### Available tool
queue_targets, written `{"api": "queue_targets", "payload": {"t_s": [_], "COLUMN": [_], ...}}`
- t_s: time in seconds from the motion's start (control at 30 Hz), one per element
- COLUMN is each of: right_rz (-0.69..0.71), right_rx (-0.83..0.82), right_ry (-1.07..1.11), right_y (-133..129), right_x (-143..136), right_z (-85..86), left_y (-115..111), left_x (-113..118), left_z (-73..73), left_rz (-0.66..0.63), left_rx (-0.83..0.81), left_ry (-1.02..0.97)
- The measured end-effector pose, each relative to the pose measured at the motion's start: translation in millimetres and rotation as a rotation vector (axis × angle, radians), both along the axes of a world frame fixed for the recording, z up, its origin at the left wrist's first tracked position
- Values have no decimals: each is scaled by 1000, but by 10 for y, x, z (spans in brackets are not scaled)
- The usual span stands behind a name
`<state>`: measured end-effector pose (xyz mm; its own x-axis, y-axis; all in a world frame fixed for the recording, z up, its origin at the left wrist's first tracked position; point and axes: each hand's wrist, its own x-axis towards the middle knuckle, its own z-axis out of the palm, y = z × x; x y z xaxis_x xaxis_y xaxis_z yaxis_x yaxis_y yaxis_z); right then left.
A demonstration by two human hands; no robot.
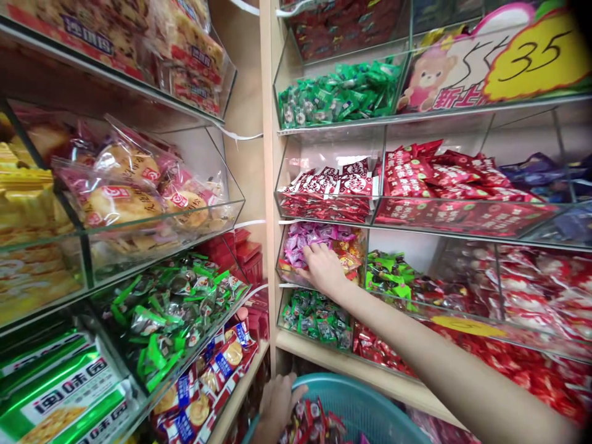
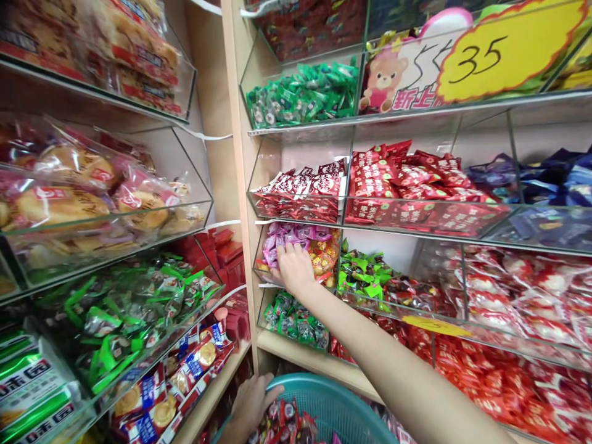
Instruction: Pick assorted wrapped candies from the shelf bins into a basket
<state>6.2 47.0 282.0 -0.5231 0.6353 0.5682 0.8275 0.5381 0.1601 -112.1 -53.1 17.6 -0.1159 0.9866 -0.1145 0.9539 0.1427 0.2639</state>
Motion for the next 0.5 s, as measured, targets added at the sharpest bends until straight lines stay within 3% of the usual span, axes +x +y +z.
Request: {"api": "queue_targets", "payload": {"t_s": [0.23,0.5], "right_rz": [145,91], "right_rx": [29,88], "right_ry": [-7,126], "right_y": [31,324], "right_x": [-7,480], "right_z": [7,162], "left_y": [-1,25], "left_x": [21,2], "left_z": [9,-37], "left_rz": [19,16], "left_rx": [-24,13], "left_ry": [3,-14]}}
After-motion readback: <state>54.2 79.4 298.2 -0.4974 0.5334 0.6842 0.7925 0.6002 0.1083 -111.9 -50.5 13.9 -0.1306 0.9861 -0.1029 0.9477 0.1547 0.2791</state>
